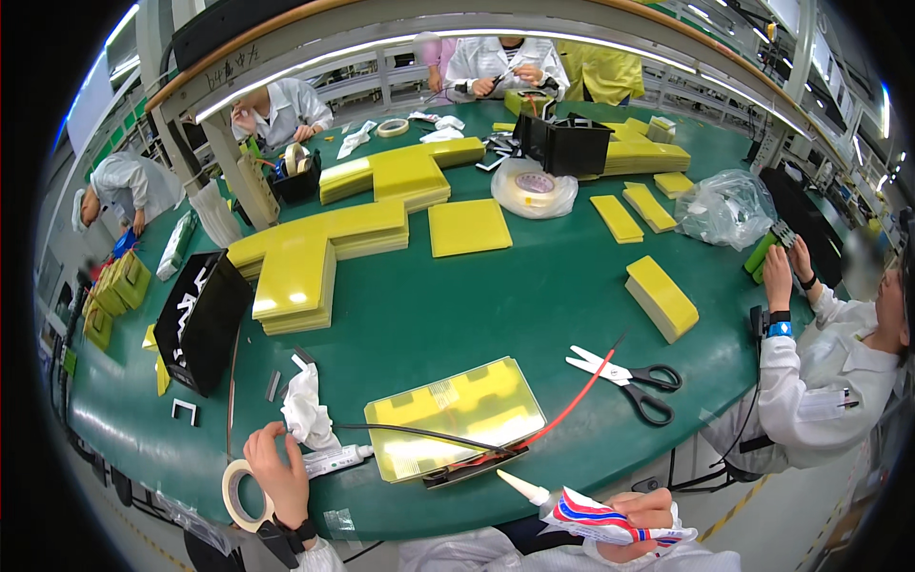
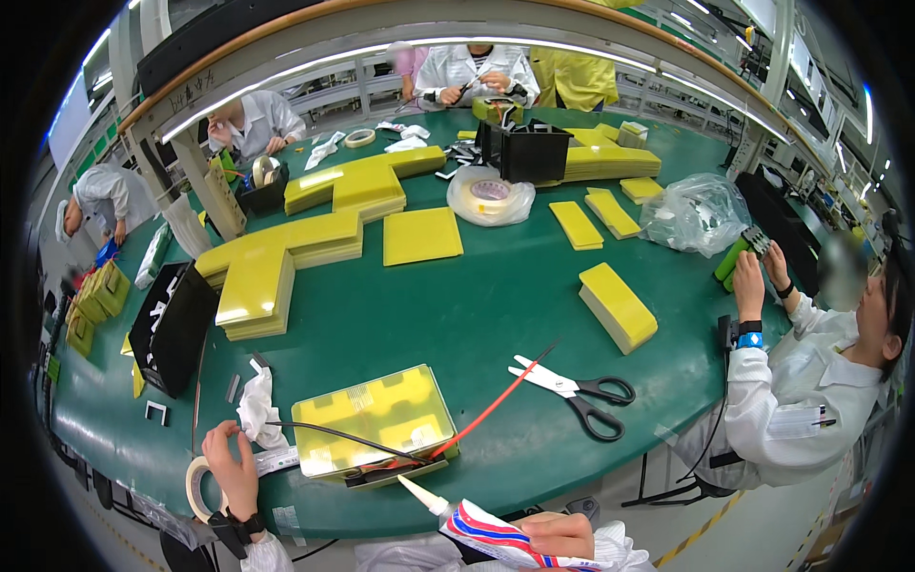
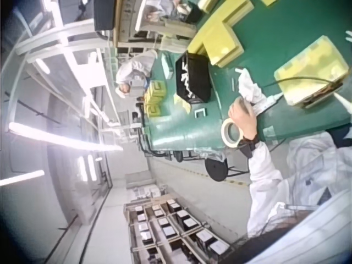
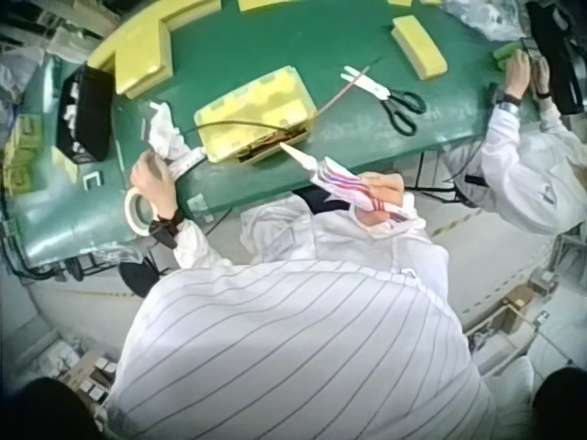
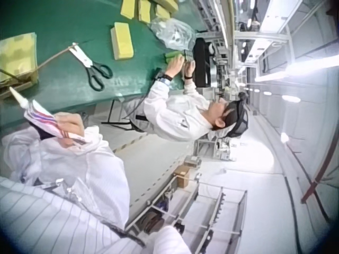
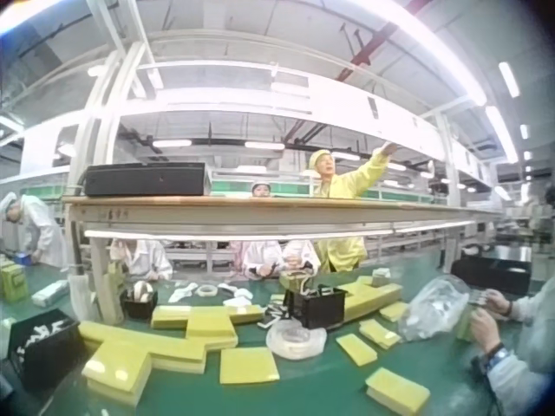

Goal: The recorder is assembling an electronic component, using scissors to cut tape and applying sealant/adhesive to the battery pack or housing.

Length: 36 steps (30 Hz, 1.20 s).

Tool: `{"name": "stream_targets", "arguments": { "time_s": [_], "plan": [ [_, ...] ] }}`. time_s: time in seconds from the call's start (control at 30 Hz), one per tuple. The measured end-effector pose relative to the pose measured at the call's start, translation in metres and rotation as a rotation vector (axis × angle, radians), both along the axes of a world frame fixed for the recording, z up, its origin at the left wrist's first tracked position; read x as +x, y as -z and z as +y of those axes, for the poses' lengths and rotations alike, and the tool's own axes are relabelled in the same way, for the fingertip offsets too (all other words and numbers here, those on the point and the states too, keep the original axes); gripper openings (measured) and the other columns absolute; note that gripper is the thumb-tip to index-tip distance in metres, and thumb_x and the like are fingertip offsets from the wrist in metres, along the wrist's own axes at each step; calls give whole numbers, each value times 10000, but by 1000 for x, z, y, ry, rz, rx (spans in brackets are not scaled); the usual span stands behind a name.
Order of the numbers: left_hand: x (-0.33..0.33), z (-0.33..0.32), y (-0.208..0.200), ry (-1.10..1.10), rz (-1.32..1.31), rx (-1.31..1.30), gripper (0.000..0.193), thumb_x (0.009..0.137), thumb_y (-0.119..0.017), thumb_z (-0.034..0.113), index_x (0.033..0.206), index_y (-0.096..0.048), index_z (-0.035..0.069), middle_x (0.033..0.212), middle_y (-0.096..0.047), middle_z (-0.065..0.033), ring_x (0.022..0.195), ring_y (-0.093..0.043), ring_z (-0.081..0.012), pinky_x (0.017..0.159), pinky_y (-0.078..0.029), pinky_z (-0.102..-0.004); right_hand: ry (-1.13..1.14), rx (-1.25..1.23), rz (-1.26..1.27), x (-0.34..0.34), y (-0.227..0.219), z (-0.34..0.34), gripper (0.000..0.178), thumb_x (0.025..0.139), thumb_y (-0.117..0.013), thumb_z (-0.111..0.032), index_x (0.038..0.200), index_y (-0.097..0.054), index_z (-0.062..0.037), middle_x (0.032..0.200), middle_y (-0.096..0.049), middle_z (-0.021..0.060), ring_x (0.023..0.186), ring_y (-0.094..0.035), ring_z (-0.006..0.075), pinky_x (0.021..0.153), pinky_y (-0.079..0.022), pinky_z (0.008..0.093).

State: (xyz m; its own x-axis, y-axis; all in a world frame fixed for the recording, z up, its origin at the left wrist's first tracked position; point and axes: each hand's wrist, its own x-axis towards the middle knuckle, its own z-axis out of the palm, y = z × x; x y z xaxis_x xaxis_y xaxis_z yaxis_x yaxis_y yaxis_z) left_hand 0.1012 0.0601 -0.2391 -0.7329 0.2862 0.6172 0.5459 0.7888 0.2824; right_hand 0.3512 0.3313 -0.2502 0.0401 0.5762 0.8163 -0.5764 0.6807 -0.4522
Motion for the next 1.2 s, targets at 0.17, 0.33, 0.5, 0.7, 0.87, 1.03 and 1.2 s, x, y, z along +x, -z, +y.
{"name": "stream_targets", "arguments": {
  "time_s": [0.17, 0.33, 0.5, 0.7, 0.87, 1.03, 1.2],
  "plan": [
    [-1, 5, -1, -17, 7, 5, 183, 786, -567, 23, 967, -561, -5, 881, -569, -134, 864, -514, -309, 789, -383, -387, 33, 100, 16, -2, 8, 8, 451, 963, -398, -405, 791, -447, 8, 701, -458, 127, 447, -538, 173, 406, -507, 217],
    [-1, 6, -1, 28, 29, -25, 135, 780, -560, 2, 914, -553, -10, 860, -568, -135, 843, -516, -324, 778, -379, -396, 5, 79, -41, -3, 7, 6, 415, 955, -438, -386, 787, -459, -7, 714, -470, 124, 446, -533, 177, 398, -490, 225],
    [-1, 4, -2, 23, 28, -31, 109, 777, -564, 0, 885, -553, -6, 850, -564, -137, 832, -517, -323, 764, -377, -395, -288, 408, -57, 12, -1, 26, 214, 868, -617, -207, 841, -534, -12, 844, -521, 160, 533, -594, 240, 488, -510, 261],
    [-3, 6, -3, 46, 11, -45, 92, 772, -562, -9, 863, -552, 0, 856, -570, -124, 831, -520, -312, 759, -375, -389, -314, 729, -219, 11, -12, 30, 324, 884, -584, -357, 996, -611, -55, 1016, -562, 235, 600, -613, 286, 423, -462, 317],
    [-2, 7, -4, 45, 14, -36, 92, 767, -562, -15, 858, -553, -1, 862, -577, -120, 834, -522, -308, 761, -374, -386, -235, 749, -174, 5, -8, 28, 318, 884, -586, -363, 950, -629, -55, 982, -568, 229, 596, -609, 282, 426, -462, 313],
    [-2, 8, -4, 44, 8, -32, 101, 763, -558, -25, 861, -556, -4, 866, -581, -120, 843, -525, -307, 767, -377, -385, -213, 755, -167, 4, -9, 28, 326, 886, -584, -380, 942, -635, -63, 963, -575, 222, 604, -611, 283, 431, -464, 311],
    [-1, 7, -4, 41, 10, -37, 103, 759, -561, -27, 860, -558, -5, 870, -583, -119, 852, -528, -305, 768, -379, -386, -206, 781, -191, 7, -7, 29, 320, 887, -586, -378, 937, -635, -66, 965, -578, 222, 622, -617, 289, 441, -473, 313]
  ]
}}
